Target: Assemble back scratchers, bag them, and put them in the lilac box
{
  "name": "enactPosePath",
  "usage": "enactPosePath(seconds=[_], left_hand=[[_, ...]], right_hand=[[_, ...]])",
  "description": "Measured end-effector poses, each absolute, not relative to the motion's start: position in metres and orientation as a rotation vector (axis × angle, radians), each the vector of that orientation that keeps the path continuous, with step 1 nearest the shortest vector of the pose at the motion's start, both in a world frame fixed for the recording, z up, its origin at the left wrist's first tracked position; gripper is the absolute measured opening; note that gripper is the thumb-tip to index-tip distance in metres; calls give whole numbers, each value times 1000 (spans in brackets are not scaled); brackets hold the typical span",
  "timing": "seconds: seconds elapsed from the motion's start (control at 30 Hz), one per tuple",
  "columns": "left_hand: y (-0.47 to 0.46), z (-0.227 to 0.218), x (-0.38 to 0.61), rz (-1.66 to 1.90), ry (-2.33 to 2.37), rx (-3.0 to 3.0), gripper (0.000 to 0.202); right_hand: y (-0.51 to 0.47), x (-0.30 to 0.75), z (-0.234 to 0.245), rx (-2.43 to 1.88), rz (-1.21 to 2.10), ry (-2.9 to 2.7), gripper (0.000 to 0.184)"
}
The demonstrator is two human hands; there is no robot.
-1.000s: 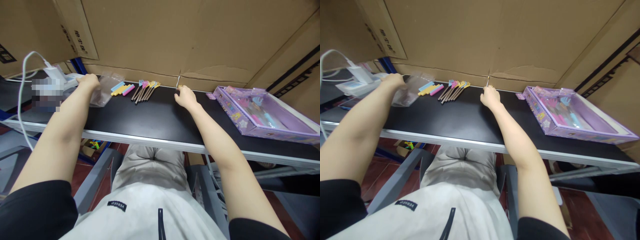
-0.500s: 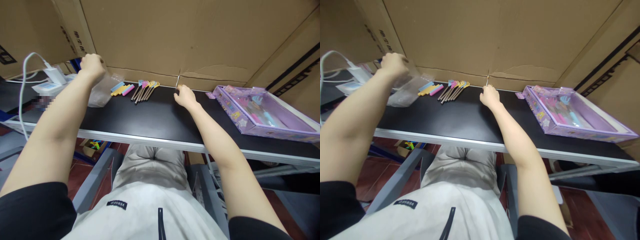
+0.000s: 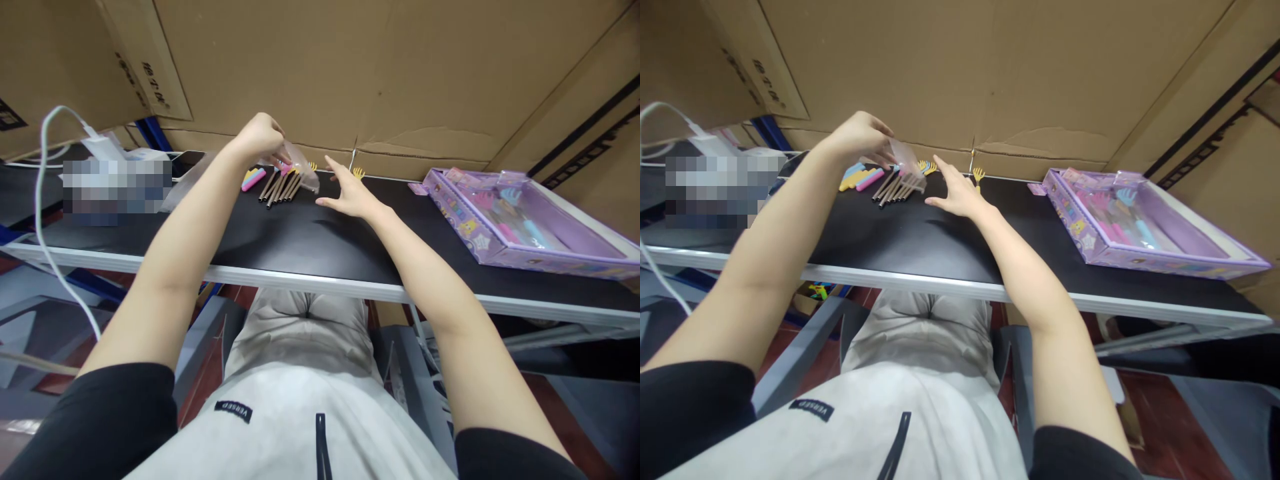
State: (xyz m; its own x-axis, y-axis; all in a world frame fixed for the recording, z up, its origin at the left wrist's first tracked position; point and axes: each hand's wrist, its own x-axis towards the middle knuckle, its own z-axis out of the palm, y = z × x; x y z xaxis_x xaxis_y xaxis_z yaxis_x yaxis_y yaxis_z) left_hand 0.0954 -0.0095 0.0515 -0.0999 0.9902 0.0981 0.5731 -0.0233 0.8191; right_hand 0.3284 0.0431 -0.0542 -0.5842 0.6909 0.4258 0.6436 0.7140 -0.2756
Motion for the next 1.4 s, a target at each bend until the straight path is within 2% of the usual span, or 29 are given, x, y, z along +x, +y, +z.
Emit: enactPosePath(seconds=[0.07, 0.23, 0.33, 0.43, 0.53, 0.63, 0.73, 0.87, 1.1, 1.2, 1.4], left_hand=[[-9, 47, 104, 1016, 1699, 1632, 52], [22, 15, 103, 946, 1732, 1869, 47], [50, -13, 93, 1003, 1727, 2149, 53], [69, -39, 84, 1083, 1564, 2425, 74], [70, -55, 84, 1028, 1436, 2602, 96], [59, -58, 92, 914, 1536, 2638, 102], [50, -56, 102, 939, 1628, 2638, 85], [51, -56, 106, 1019, 1627, 2674, 63], [49, -57, 106, 909, 1479, 2782, 38], [43, -54, 109, 896, 1417, 2792, 32], [34, -47, 115, 807, 1458, 2776, 34]], right_hand=[[40, 325, -55, -977, 112, -2372, 103], [29, 318, -52, -977, 55, -2172, 52], [25, 314, -49, -1046, 194, -2027, 37], [26, 308, -48, -1109, 480, -1815, 30], [25, 300, -45, -1146, 749, -1567, 25], [17, 294, -40, -1154, 982, -1390, 19], [5, 292, -34, -1151, 1210, -1289, 13], [-4, 292, -28, -1150, 1429, -1242, 17], [-8, 295, -23, -1249, 1521, -1252, 21], [-7, 297, -22, -1312, 1515, -1273, 22], [-6, 297, -23, -1407, 1449, -1293, 26]])
